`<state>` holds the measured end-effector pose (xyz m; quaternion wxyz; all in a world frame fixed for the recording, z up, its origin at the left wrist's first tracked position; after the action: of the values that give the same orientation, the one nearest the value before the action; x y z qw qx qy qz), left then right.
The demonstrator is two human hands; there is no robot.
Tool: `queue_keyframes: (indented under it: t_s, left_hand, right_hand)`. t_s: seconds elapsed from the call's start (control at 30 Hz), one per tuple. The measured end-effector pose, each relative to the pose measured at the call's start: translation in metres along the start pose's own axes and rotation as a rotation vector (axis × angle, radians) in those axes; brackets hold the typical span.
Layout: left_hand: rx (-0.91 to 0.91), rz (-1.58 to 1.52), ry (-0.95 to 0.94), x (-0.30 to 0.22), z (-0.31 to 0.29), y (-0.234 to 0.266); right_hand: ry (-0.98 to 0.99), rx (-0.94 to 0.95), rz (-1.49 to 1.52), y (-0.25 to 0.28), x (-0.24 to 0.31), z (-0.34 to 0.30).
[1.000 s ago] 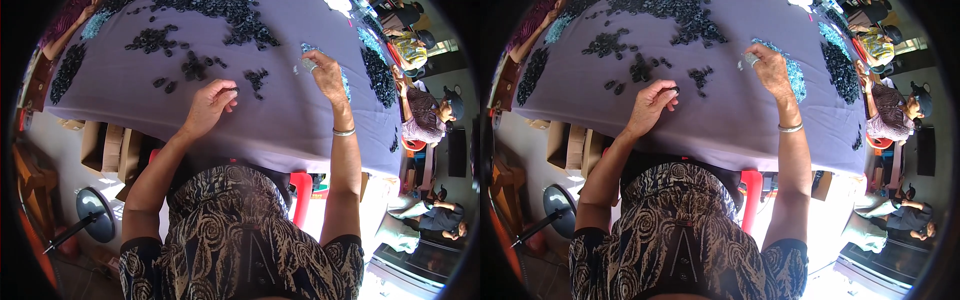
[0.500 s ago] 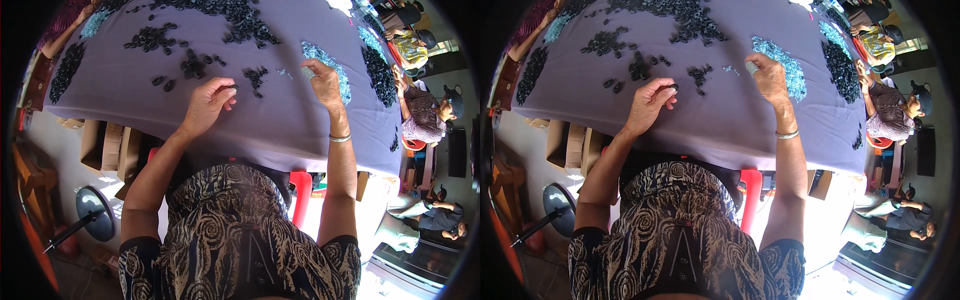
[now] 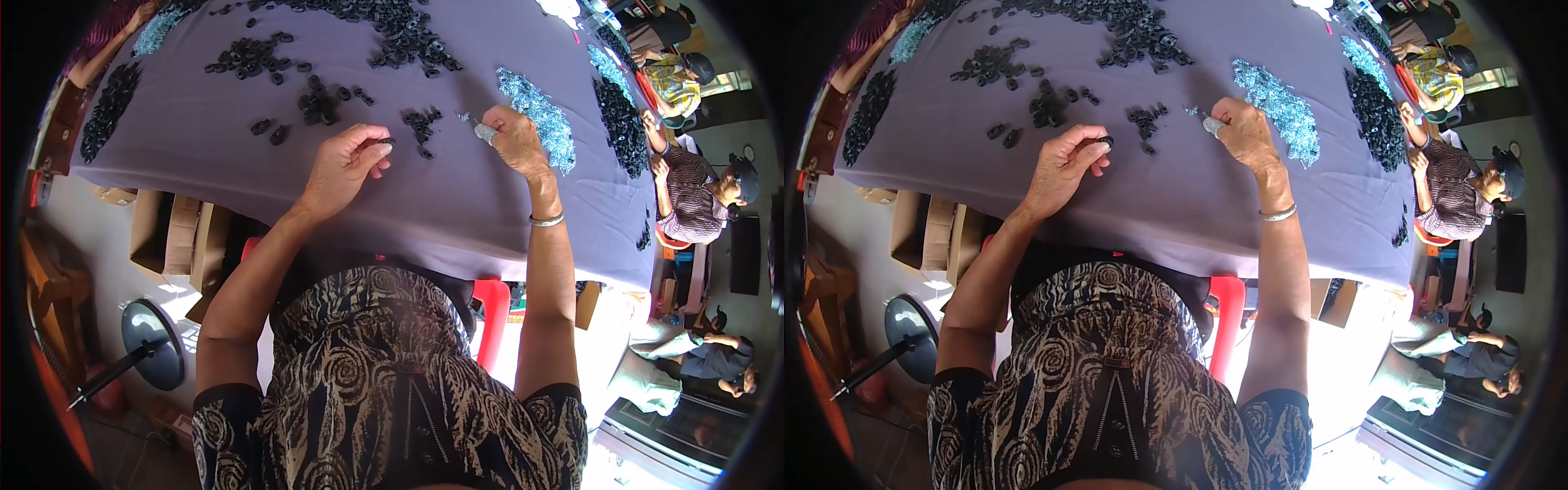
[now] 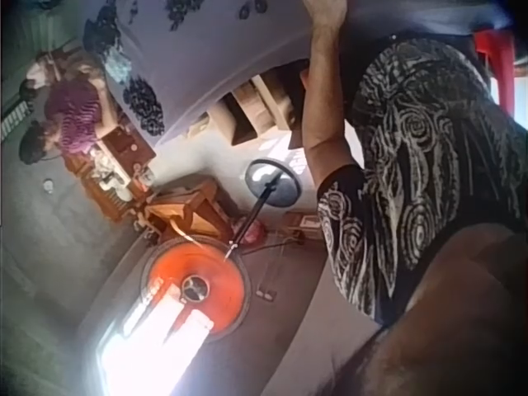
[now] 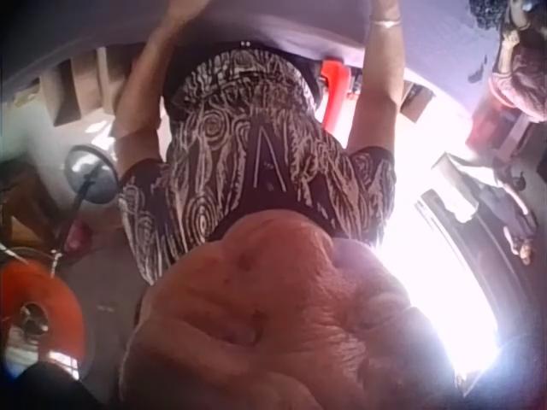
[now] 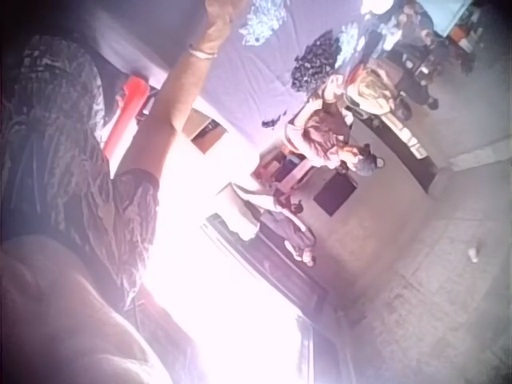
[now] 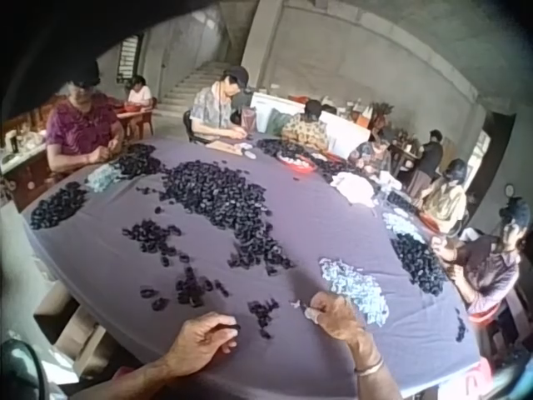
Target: Sorting small black plastic parts on a table in a workshop environment.
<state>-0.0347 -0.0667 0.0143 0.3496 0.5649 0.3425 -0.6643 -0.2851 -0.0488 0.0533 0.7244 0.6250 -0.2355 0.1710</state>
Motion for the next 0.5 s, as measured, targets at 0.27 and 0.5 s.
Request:
queue_keyframes:
  t_s: [0.27,0.5]
  left_hand:
    - [0.009,-0.005,-0.031,-0.002,-0.002,-0.002]
    - [0.024,-0.055,-0.049,-0.002,-0.002,-0.001]
  right_hand:
    - [0.035,-0.098,0.037,-0.001,0.000,0.002]
    - [0.014,0.020,0.273,-0.017,0.011,-0.003]
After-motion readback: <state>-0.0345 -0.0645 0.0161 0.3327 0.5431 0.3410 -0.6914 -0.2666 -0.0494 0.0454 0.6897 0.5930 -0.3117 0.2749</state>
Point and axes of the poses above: each hand's wrist, its own z-axis towards the middle knuckle, its own y-axis out of the back of the hand, x = y × z, the point moved 9 cm from there along z, towards the middle knuckle, and after that the axes turned 1 degree about -x, right-handed, at the moved point
